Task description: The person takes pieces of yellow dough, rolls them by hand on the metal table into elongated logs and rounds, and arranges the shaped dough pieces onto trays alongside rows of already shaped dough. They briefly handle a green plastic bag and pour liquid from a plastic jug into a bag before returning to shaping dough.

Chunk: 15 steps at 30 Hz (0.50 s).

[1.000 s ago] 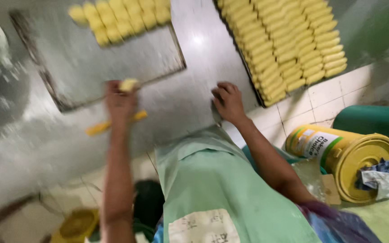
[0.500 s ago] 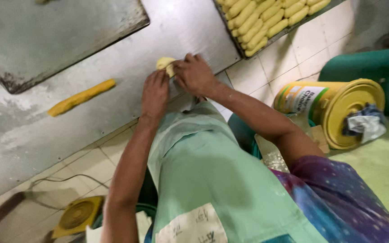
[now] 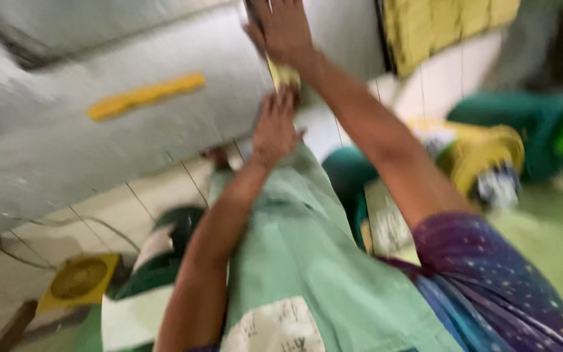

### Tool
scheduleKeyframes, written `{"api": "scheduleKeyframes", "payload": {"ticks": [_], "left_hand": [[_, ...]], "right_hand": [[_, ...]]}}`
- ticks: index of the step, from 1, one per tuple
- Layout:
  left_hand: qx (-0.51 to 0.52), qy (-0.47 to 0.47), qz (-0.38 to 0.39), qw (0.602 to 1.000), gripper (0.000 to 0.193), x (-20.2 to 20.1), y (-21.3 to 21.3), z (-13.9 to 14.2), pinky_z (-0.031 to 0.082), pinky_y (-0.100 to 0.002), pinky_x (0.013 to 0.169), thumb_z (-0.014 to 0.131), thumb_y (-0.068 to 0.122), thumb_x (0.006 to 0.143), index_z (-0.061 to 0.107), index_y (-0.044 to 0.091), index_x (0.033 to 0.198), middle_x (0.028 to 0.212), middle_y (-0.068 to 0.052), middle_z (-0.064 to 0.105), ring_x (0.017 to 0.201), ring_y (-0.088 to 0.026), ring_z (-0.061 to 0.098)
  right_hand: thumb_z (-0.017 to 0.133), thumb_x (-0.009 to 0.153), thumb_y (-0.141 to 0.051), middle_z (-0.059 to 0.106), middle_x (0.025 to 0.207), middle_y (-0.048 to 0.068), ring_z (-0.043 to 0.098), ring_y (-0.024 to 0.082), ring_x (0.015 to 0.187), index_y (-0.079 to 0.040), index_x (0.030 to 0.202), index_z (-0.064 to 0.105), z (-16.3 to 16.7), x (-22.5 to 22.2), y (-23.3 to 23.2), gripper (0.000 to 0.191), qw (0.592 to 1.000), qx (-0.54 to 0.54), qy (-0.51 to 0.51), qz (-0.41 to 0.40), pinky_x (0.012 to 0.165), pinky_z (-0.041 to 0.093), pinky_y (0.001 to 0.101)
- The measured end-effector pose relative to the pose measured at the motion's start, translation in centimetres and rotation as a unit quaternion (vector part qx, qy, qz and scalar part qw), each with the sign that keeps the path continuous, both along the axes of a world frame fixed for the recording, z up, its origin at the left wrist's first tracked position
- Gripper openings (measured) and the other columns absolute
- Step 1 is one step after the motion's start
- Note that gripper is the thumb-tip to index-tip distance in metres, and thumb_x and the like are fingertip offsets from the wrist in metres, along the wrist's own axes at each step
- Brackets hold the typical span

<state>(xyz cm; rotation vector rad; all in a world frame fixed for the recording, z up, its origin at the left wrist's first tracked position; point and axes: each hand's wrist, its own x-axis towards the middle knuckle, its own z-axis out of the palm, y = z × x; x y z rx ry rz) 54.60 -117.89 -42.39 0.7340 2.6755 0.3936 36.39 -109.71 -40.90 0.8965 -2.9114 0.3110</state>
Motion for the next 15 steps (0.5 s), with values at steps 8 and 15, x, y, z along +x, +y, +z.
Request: {"api": "scheduleKeyframes", "payload": {"ticks": [8,15], "left_hand": [[0.034,0.092,0.063,0.993,0.077,0.9,0.7,-1.5,0.013,-0.054,0.127,0.046,0.048,0.100,0.030,0.003,0.161,0.170,-0.015,0.024,0.157,-0.036,0.019],[0.124,-0.023,0.156,0.980,0.054,-0.2,-3.7,-0.3,0.032,-0.051,0.118,0.056,0.026,0.098,0.050,0.007,0.149,0.150,-0.019,0.052,0.142,-0.036,0.045]], "right_hand": [[0.077,0.088,-0.030,0.069,0.090,0.011,0.065,0.032,0.086,-0.006,0.116,0.070,1.2,7.7,-10.0,0.037,0.944,-0.285,-0.107,0.126,0.076,0.050,0.0487],[0.066,0.090,-0.031,0.071,0.084,0.014,0.070,0.037,0.079,-0.013,0.100,0.065,3.8,5.5,-7.0,0.021,0.970,-0.116,-0.192,0.091,0.068,0.053,0.0550]]}}
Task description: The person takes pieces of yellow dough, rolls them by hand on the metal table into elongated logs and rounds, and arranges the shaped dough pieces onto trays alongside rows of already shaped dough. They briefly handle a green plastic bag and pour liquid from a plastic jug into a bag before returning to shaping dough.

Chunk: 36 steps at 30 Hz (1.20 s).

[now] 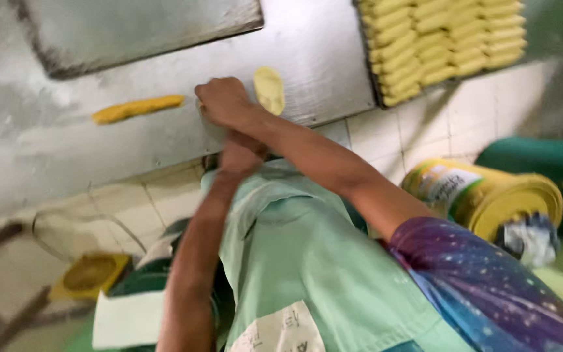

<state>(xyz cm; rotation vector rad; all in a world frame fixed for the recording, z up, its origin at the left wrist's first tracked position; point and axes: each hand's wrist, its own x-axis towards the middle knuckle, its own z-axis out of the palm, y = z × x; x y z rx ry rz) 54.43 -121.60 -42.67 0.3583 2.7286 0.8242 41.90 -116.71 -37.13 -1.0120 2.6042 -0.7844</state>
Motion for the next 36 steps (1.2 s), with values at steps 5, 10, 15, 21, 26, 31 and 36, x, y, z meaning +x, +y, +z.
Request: {"api": "scheduleKeyframes", "payload": {"ticks": [5,10,15,21,26,31,36], "left_hand": [[-0.061,0.066,0.008,0.996,0.043,-0.5,-9.2,3.3,0.040,-0.048,0.109,0.067,0.024,0.093,0.066,0.011,0.134,0.140,-0.009,0.060,0.129,-0.031,0.055],[0.001,0.196,0.013,0.980,0.048,0.0,-12.7,2.7,0.035,-0.056,0.114,0.070,0.031,0.093,0.064,0.010,0.137,0.142,-0.011,0.055,0.131,-0.034,0.049],[0.001,0.222,0.005,0.975,0.043,0.5,-13.0,1.6,0.034,-0.053,0.116,0.067,0.030,0.101,0.063,0.009,0.138,0.144,-0.011,0.054,0.132,-0.032,0.050],[0.055,0.219,0.011,0.974,0.037,0.3,-13.4,2.2,0.035,-0.050,0.116,0.066,0.027,0.103,0.065,0.009,0.136,0.145,-0.012,0.056,0.132,-0.032,0.050],[0.049,0.218,0.030,0.974,0.035,0.4,-13.1,2.2,0.037,-0.052,0.113,0.066,0.026,0.100,0.067,0.011,0.131,0.142,-0.010,0.057,0.128,-0.033,0.051],[0.047,0.201,0.117,0.971,0.023,-0.5,-9.8,1.7,0.040,-0.051,0.106,0.067,0.021,0.102,0.071,0.015,0.124,0.130,-0.007,0.059,0.121,-0.031,0.053],[-0.003,0.193,0.166,0.967,0.036,-3.3,-2.1,-0.2,0.040,-0.051,0.095,0.069,0.023,0.096,0.072,0.014,0.131,0.122,-0.006,0.060,0.113,-0.032,0.054]], "right_hand": [[0.064,0.092,-0.039,0.073,0.076,0.014,0.069,0.039,0.071,-0.009,0.116,0.057,0.6,1.5,9.0,0.038,0.959,-0.004,-0.020,-0.281,0.063,0.053,0.0544],[0.070,0.091,-0.045,0.068,0.077,0.016,0.067,0.038,0.065,-0.004,0.117,0.059,-0.5,-0.3,9.1,0.050,0.945,0.175,0.141,-0.237,0.054,0.051,0.0525],[0.073,0.103,-0.030,0.065,0.094,0.011,0.063,0.035,0.088,-0.011,0.115,0.059,-1.4,-3.3,6.4,0.027,0.938,0.010,0.315,-0.144,0.078,0.050,0.0490],[0.071,0.102,-0.023,0.064,0.102,0.016,0.060,0.038,0.096,-0.006,0.120,0.063,-0.8,3.2,8.9,0.026,0.956,0.013,0.263,-0.128,0.095,0.047,0.0558],[0.071,0.103,-0.032,0.062,0.088,0.014,0.059,0.036,0.087,-0.010,0.090,0.061,0.0,3.7,8.7,0.027,0.965,0.108,0.204,-0.127,0.080,0.045,0.0518],[0.076,0.101,-0.027,0.061,0.083,0.011,0.057,0.033,0.082,-0.009,0.087,0.060,-2.4,-2.4,5.8,0.028,0.945,-0.044,0.299,-0.125,0.076,0.046,0.0489],[0.069,0.088,-0.016,0.067,0.089,0.014,0.060,0.038,0.088,-0.007,0.093,0.065,-4.4,-2.6,9.4,0.010,0.972,0.011,0.178,-0.151,0.076,0.046,0.0523]]}}
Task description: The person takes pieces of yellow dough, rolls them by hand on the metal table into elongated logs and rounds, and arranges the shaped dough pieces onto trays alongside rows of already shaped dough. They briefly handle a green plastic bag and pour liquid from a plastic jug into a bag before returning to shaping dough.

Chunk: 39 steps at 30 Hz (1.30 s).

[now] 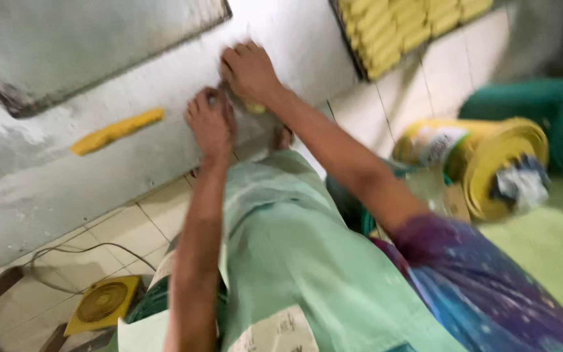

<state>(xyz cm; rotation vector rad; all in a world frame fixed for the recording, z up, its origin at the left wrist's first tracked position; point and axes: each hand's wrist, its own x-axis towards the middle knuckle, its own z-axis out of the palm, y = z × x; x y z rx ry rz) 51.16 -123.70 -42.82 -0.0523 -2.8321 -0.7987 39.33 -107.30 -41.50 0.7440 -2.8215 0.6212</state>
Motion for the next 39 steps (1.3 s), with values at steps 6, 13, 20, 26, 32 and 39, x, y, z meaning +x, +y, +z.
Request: {"api": "scheduleKeyframes", "payload": {"ticks": [6,13,20,26,32,39], "left_hand": [[0.068,-0.002,0.078,0.995,0.022,-0.5,6.3,-1.6,0.043,-0.052,0.101,0.072,0.028,0.101,0.070,0.014,0.119,0.120,-0.005,0.063,0.116,-0.031,0.058],[0.017,0.044,-0.033,0.998,0.027,-0.5,5.7,2.8,0.044,-0.052,0.097,0.068,0.014,0.094,0.074,0.009,0.119,0.116,-0.013,0.063,0.112,-0.035,0.058],[0.093,0.002,-0.154,0.984,0.037,2.4,6.9,5.3,0.040,-0.053,0.105,0.074,0.029,0.086,0.070,-0.003,0.104,0.136,-0.023,0.060,0.130,-0.040,0.051],[0.056,-0.047,-0.229,0.971,0.055,3.8,1.0,4.2,0.036,-0.051,0.116,0.070,0.024,0.081,0.064,0.003,0.131,0.141,-0.015,0.059,0.135,-0.034,0.050],[-0.048,-0.045,-0.176,0.982,0.043,5.5,-14.7,1.1,0.041,-0.054,0.095,0.070,0.028,0.089,0.073,0.019,0.131,0.129,-0.009,0.064,0.117,-0.032,0.057],[-0.073,0.016,-0.135,0.988,0.038,6.7,-16.6,0.3,0.041,-0.052,0.105,0.068,0.037,0.104,0.068,0.017,0.137,0.133,-0.009,0.056,0.121,-0.032,0.050]], "right_hand": [[0.063,0.089,-0.014,0.071,0.091,0.014,0.063,0.038,0.087,-0.004,0.100,0.073,1.9,6.0,6.3,0.018,0.968,-0.196,-0.149,-0.057,0.082,0.050,0.0518],[0.066,0.102,-0.033,0.064,0.077,0.016,0.063,0.037,0.077,-0.007,0.078,0.070,3.7,4.3,2.3,0.035,0.994,-0.032,-0.084,-0.056,0.069,0.050,0.0500],[0.070,0.098,-0.018,0.061,0.071,0.007,0.060,0.030,0.068,-0.014,0.079,0.060,5.2,-2.0,-3.4,0.021,0.973,-0.011,0.142,0.182,0.062,0.045,0.0469],[0.076,0.101,-0.029,0.060,0.073,0.005,0.059,0.027,0.066,-0.012,0.093,0.061,4.9,-2.4,-4.1,0.024,0.973,0.008,0.186,0.134,0.062,0.045,0.0433],[0.072,0.110,-0.028,0.065,0.079,0.008,0.063,0.028,0.068,-0.010,0.123,0.067,0.5,0.0,-1.6,0.023,0.986,-0.003,0.118,0.115,0.063,0.049,0.0430],[0.075,0.103,-0.045,0.068,0.085,0.008,0.068,0.027,0.075,-0.010,0.115,0.066,-0.9,2.6,-0.5,0.038,0.982,0.016,0.159,0.102,0.069,0.055,0.0404]]}}
